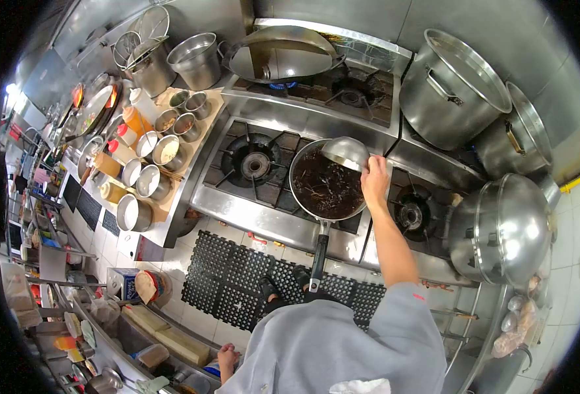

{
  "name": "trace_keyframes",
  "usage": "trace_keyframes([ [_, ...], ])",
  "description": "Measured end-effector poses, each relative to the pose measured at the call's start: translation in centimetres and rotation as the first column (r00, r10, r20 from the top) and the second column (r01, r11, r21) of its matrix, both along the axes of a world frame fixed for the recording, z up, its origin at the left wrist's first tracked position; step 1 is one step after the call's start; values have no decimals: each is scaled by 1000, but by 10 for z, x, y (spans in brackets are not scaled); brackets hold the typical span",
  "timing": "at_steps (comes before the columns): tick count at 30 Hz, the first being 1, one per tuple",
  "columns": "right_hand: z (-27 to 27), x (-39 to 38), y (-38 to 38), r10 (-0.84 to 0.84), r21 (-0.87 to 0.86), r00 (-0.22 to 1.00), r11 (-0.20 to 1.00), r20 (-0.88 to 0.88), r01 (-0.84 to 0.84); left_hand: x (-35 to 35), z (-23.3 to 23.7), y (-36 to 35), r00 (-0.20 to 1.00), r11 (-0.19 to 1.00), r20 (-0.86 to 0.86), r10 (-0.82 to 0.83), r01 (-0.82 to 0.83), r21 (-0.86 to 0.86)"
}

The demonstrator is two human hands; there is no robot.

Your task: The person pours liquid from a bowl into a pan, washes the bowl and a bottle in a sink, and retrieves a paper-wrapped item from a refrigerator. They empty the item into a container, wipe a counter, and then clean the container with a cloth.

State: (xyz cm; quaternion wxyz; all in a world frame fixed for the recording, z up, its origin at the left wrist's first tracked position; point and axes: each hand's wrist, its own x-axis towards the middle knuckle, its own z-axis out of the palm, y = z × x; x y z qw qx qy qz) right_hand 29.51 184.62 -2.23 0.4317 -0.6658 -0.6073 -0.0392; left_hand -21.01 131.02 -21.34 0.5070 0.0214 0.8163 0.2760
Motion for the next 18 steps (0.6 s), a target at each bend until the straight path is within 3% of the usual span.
trace_keyframes([
  [4,-28,-5,14,-16,-220,997,975,73,31,3,4,-4,1000,999,-9,20,-20,-32],
  [7,-26,-14,19,-146,-493,988,864,-48,104,7,6,-6,1000,997,28,11,-9,-70],
  [8,-37,-8,23,-99,-436,995,896,-3,88,9,8,-5,1000,996,20,11,-10,-85],
  [11,-47,8,33,-207,-680,930,730,-305,-60,17,12,-1,1000,994,8,16,-15,-111],
  [12,-46,14,35,-206,-768,939,635,-275,-86,18,15,0,1000,994,8,21,-20,-111],
  [15,-50,27,32,-224,-792,895,578,-385,-195,21,15,2,998,995,32,53,-50,-91],
  [18,-36,28,23,-225,-726,877,663,-424,-181,20,13,-1,998,996,42,47,-43,-83],
])
